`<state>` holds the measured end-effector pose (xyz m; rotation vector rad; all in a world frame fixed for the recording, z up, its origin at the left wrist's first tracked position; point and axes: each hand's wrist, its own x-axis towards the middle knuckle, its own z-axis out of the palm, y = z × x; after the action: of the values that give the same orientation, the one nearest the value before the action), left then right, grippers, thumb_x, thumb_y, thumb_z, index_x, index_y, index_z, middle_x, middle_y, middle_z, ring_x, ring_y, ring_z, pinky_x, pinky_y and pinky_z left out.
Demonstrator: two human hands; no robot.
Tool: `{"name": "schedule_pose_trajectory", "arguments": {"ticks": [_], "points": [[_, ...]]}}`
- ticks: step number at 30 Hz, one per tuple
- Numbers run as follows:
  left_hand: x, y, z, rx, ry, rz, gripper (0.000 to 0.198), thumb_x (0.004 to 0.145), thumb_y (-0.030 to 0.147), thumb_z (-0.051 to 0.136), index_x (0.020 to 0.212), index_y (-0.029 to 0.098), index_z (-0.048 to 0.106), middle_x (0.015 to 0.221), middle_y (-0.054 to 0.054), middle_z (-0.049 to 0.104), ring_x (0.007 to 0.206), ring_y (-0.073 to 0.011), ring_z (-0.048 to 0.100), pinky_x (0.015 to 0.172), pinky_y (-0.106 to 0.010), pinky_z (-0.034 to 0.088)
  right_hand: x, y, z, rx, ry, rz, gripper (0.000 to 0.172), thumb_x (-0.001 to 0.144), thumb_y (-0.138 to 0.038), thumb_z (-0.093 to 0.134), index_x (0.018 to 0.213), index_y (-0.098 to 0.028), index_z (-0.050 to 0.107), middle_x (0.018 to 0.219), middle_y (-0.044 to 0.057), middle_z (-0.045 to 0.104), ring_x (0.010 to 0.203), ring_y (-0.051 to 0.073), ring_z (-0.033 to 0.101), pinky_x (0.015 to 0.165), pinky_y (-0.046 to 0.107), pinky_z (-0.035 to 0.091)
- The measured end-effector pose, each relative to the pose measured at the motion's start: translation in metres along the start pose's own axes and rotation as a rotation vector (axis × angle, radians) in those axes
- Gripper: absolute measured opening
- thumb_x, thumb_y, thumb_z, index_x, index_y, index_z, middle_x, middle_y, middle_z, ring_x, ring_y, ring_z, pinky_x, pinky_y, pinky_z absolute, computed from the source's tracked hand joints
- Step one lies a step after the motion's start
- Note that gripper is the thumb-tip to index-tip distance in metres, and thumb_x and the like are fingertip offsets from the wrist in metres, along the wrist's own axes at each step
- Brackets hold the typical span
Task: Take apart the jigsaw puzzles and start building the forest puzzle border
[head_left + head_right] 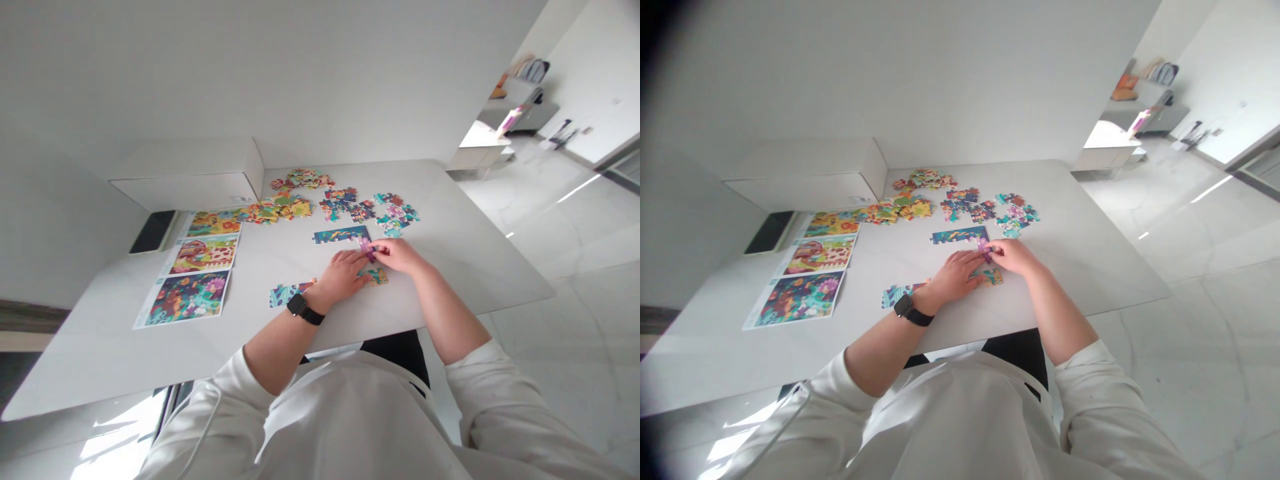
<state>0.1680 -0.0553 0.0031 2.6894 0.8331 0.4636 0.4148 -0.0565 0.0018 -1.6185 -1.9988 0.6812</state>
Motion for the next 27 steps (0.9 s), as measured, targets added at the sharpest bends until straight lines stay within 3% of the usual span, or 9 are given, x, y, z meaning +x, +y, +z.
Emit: {"name": "schedule_pose_trajectory", "arguments": {"ticks": [14,19,27], "points": [[0.000,0.000,-0.004,-0.011,-0.003,-0.020,0.050,0.105,0.041,0.060,0.150,0.020,0.062,0.160,-0.014,0.059,0.148,-0.0310,0.053,0.126,-0.049,0.040,-0.002,-0.012,-0.002,-0.149,0.013,-0.031,0.036,0.092,-0.018,0.069,0.125,-0.023,0.081,0.074,0.000,0.071,0.066,0.015,0.057,0.067,0.027,0.038],[-0.005,0.001,-0.020,0.007,0.031,-0.098,0.040,0.100,0.042,0.069,0.135,0.023,0.070,0.138,-0.012,0.069,0.128,-0.0312,0.063,0.114,-0.048,0.049,-0.002,-0.011,-0.004,-0.127,0.015,-0.049,0.037,0.094,-0.020,0.068,0.127,-0.025,0.082,0.085,0.003,0.077,0.073,0.017,0.062,0.073,0.029,0.044],[-0.009,0.006,-0.029,0.052,-0.112,-0.036,0.043,0.094,0.051,0.077,0.128,0.025,0.072,0.125,-0.011,0.069,0.116,-0.0316,0.066,0.105,-0.046,0.054,0.001,-0.011,-0.002,-0.119,0.002,-0.007,0.032,0.095,-0.022,0.070,0.123,-0.026,0.084,0.087,0.004,0.079,0.070,0.017,0.062,0.072,0.029,0.043]]}}
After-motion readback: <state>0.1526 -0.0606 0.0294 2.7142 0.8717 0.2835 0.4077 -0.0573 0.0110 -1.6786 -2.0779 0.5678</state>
